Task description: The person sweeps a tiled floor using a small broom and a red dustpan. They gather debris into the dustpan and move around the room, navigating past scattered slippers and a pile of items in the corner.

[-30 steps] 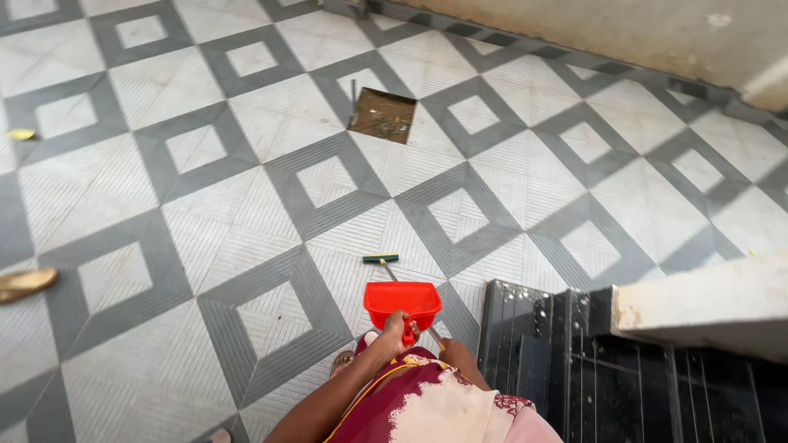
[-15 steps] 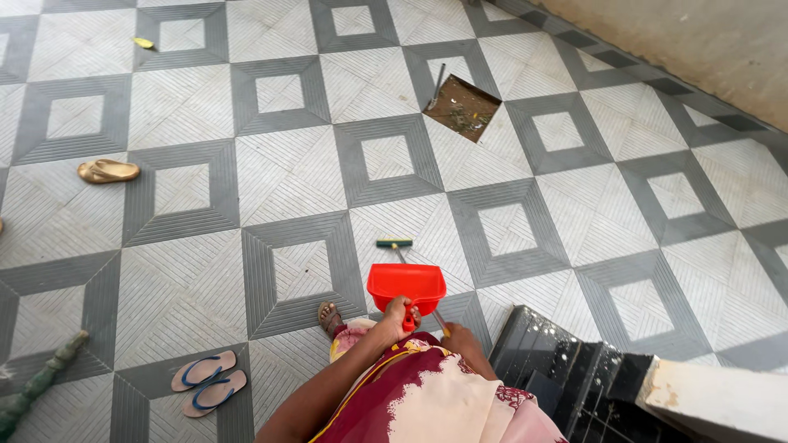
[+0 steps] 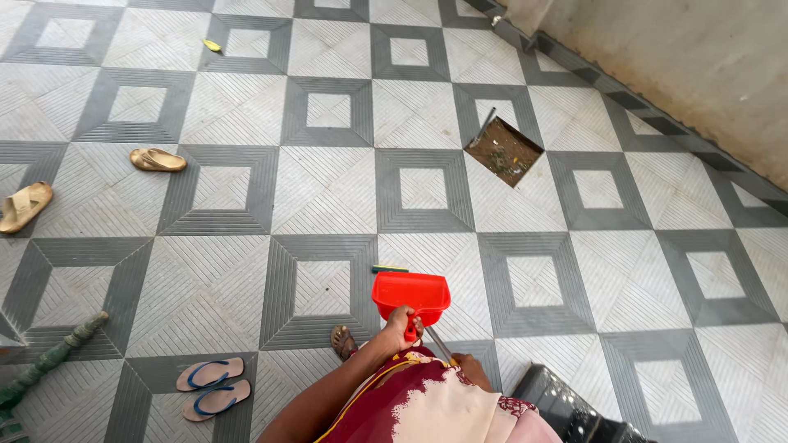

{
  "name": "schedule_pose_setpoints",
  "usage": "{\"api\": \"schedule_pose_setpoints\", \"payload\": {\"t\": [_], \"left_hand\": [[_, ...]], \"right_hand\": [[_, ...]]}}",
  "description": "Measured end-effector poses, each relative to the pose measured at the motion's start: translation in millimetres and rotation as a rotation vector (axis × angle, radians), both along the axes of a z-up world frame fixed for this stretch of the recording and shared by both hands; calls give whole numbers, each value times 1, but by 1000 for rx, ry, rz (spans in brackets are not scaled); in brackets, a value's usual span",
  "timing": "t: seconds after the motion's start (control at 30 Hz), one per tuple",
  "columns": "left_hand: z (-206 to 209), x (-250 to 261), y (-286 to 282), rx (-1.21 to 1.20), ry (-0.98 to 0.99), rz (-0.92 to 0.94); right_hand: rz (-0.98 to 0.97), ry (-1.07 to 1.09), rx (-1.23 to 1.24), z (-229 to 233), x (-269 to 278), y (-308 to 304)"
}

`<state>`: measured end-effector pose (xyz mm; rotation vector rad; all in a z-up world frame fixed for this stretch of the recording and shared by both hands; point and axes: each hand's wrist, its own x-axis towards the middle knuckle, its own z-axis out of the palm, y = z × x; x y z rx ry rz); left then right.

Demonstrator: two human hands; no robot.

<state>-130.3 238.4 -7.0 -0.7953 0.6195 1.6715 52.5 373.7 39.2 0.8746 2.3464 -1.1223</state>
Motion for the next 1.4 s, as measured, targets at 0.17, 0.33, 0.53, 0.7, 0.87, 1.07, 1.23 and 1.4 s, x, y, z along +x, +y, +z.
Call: {"api": "schedule_pose_setpoints", "payload": {"t": [0.17,0.33,0.53,0.7,0.87,1.07,1.23,1.4], "left_hand": [[3,-55,-17,-5,-14,131],[7,-98,-32,-10,9,134],[6,-145,-67,-27,19,257],[6,-167,-93,-11,-11,246],[9,-190,-119,1,12,421],[3,-209,-121,48,-81,478],[1,-258,-132,48,-73,613],[5,-325,-111,5,-53,724]], "right_hand": [[84,-21,117,-8,-95,-16],[126,-44,91,-3,-148,-23],[197,-99,89,-7,-207,-50],[224,-115,63,-4,-258,-59],[343,-167,129,1,-286,-74],[439,-71,172,-7,-355,-65],[445,138,162,-6,-368,-52],[600,-121,359,-5,-455,-51]]}}
